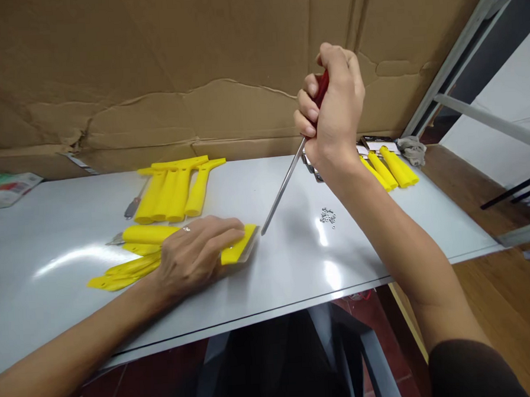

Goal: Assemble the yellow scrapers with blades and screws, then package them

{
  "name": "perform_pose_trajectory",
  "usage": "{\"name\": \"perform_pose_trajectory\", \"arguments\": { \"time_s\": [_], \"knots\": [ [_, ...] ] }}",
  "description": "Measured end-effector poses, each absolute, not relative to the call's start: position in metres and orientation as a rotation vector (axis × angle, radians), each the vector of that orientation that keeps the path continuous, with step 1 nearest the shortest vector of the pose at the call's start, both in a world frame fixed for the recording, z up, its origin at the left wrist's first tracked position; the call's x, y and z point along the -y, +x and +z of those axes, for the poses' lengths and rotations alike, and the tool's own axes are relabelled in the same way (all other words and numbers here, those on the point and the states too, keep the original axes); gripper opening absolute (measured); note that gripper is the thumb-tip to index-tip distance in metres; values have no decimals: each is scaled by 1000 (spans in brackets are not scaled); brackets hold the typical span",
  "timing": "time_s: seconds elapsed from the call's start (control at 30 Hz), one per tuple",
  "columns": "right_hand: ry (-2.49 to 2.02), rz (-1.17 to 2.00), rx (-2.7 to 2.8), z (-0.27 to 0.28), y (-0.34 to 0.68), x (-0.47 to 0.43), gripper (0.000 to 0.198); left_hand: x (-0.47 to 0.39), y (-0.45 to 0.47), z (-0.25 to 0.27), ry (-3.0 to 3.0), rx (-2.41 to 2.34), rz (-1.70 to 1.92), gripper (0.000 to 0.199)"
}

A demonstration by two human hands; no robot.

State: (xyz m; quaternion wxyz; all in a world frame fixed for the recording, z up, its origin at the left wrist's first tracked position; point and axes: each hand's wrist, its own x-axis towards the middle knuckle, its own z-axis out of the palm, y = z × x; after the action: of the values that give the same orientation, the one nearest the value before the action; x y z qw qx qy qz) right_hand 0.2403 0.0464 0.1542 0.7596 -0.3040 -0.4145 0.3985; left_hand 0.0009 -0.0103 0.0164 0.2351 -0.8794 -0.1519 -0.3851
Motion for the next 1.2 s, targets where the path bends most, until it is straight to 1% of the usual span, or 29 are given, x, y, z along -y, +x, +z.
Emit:
{"name": "perform_pose_trajectory", "arguments": {
  "time_s": [0.1, 0.2, 0.3, 0.53, 0.8, 0.97, 1.1, 1.2],
  "knots": [
    [-627, 915, 902, 153, 240, -46, 36, 8, -2, 11, -2418, 426, -1033, 19],
    [-612, 930, 895, 152, 239, -45, 29, 7, -5, 9, -2452, 420, -1132, 20],
    [-630, 921, 908, 151, 237, -44, 29, 7, -9, 10, -2492, 351, -1224, 24],
    [-602, 940, 928, 155, 233, -37, 22, 7, -18, 8, -2404, 230, -1180, 27],
    [-606, 911, 960, 157, 229, -29, 18, 8, -17, 8, -2406, 252, -1124, 26],
    [-607, 923, 974, 156, 228, -28, 23, 8, -11, 18, -2437, 214, -1089, 19],
    [-615, 927, 1010, 158, 230, -27, 23, 7, -5, 15, -2480, 276, -1169, 18],
    [-661, 915, 1097, 158, 234, -26, 25, 8, -6, 14, -2514, 302, -1207, 23]
  ]
}}
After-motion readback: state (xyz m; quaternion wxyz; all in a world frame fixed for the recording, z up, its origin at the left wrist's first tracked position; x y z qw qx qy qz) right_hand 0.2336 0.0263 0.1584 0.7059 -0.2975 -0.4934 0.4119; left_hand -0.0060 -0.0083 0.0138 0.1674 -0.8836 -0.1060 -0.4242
